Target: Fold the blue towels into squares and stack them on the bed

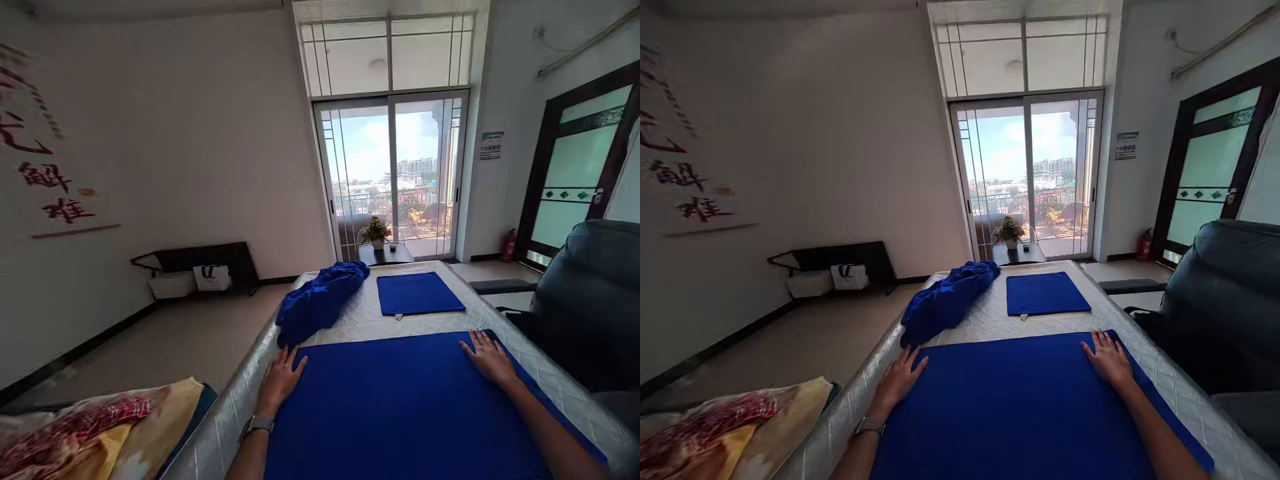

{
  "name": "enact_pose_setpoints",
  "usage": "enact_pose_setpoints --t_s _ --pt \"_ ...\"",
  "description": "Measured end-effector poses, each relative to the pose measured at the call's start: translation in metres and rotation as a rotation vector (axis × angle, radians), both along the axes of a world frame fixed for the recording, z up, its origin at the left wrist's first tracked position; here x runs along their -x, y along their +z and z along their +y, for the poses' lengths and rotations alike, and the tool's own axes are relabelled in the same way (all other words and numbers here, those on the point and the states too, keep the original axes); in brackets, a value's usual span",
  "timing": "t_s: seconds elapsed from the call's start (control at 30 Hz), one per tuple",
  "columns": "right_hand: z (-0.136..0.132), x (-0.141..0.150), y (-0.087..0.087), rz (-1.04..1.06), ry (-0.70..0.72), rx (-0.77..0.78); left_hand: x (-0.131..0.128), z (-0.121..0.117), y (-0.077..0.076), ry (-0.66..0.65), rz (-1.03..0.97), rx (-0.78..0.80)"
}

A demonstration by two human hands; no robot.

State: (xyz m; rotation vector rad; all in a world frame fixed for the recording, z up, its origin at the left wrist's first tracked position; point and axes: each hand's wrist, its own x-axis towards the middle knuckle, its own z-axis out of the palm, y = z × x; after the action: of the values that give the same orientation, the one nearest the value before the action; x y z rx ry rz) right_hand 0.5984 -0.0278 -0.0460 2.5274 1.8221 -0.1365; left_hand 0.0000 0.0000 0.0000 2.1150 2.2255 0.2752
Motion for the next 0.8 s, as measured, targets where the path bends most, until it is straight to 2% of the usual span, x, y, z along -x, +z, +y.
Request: enact_pose_setpoints --t_s 0.2,0.3,0.4,0.67,0.8 --pt "-0.001 -0.012 -0.002 0.015 -0.022 -0.063 0.001 -0.001 -0.006 0.023 0.018 -0.091" --pt "-0.005 -0.02 -0.001 0.046 -0.043 -0.095 -0.001 -0.001 -0.007 -0.079 0.001 -0.135" --pt "-0.007 -0.022 -0.001 0.055 -0.035 -0.121 -0.003 0.001 -0.009 -0.18 -0.028 -0.084" --pt "-0.009 -0.02 -0.004 -0.016 -0.038 -0.122 -0.002 0.003 -0.012 -0.103 0.03 0.002" --pt "-0.013 -0.007 0.006 -0.17 -0.081 -0.133 -0.002 -0.001 -0.012 -0.087 0.049 -0.021"
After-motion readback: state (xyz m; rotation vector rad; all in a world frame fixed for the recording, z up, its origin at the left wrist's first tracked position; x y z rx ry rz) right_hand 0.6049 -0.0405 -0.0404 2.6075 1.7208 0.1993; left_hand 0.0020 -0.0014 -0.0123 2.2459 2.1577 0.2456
